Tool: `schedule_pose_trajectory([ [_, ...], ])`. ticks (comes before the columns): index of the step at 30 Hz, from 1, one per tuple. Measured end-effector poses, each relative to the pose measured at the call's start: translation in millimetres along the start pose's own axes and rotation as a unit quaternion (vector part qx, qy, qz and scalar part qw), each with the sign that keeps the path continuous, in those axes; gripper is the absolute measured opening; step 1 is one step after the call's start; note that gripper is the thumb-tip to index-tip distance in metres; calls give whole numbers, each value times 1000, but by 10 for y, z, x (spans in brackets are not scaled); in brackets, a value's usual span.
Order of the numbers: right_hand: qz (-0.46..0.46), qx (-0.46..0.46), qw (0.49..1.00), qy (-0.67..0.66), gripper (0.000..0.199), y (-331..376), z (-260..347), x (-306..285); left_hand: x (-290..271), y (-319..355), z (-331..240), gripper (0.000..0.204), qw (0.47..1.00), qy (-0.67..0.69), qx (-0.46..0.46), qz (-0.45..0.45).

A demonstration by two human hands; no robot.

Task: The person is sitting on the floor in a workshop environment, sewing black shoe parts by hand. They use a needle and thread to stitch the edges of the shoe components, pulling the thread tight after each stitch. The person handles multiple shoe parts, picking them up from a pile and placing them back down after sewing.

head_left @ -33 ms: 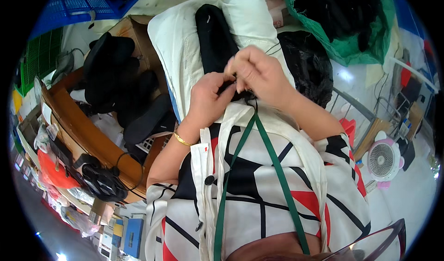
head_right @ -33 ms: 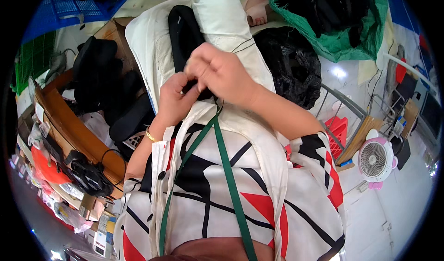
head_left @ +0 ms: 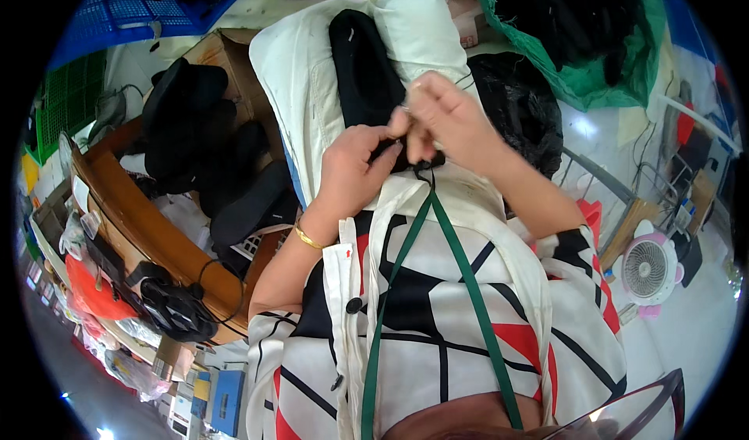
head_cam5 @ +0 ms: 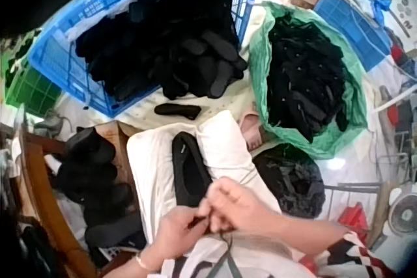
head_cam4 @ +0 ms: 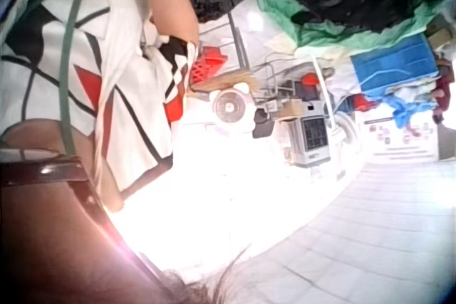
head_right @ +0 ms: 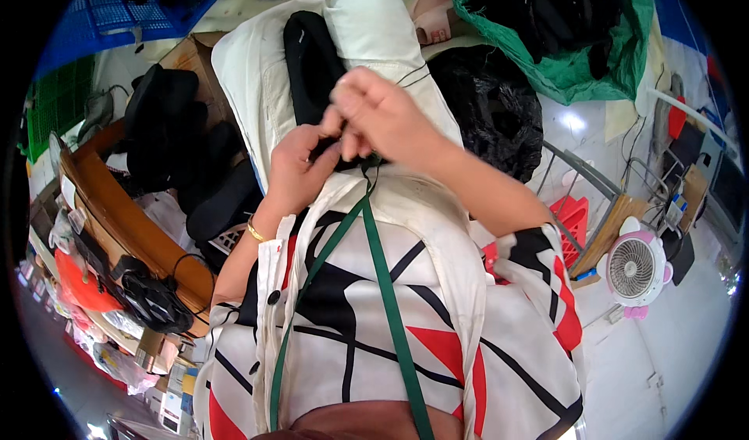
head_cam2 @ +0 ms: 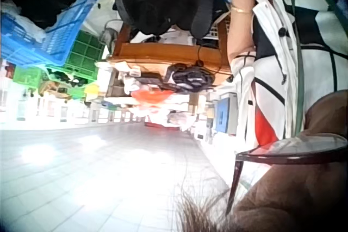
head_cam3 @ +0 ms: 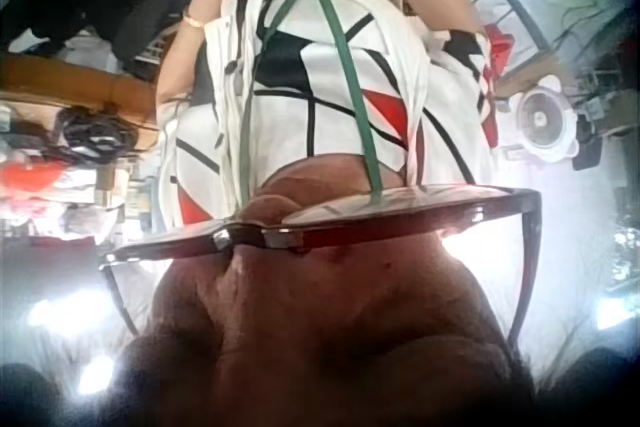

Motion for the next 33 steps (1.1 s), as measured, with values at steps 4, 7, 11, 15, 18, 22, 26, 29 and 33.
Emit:
schedule_pose_trajectory([
  [4, -86, -40, 981, -171, 17, 62, 316, -785, 7, 43, 3, 15, 995, -72, 71, -17],
  [7, -190, -129, 915, -330, 16, 23, 944, -1754, 18, 61, 23, 15, 990, -83, 107, -41],
  [11, -356, -321, 850, -220, 23, 199, 1373, -2929, 25, 31, 4, 15, 987, -82, 130, -54],
  [15, -498, -423, 756, -26, 23, 388, 1536, -3525, 38, -70, -29, 15, 984, -97, 134, -71],
  [18, -498, -429, 748, 95, 16, 365, 1439, -3609, 43, -90, -76, 16, 985, -100, 125, -66],
  [22, -424, -325, 827, 172, 15, 40, 917, -2677, 55, -35, 5, 22, 977, -126, 150, -81],
  [26, -135, -128, 975, 119, 19, -160, 14, -1448, 86, 13, 76, 29, 958, -173, 203, -103],
  [29, 137, 27, 974, 177, 14, -138, -148, -687, 66, 12, 112, 31, 944, -203, 237, -106],
  [33, 259, -82, 923, 273, 18, -120, -429, -422, 59, 12, 132, 32, 938, -211, 251, -116],
])
Point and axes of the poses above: each hand's wrist, its own y-axis away from the middle knuckle, its own x-axis out of the palm, z = x × y, the point moved 1 cm from there along -y, towards the middle knuckle, and after that the axes turned 14 degrees about -x, right-handed, at the moved point
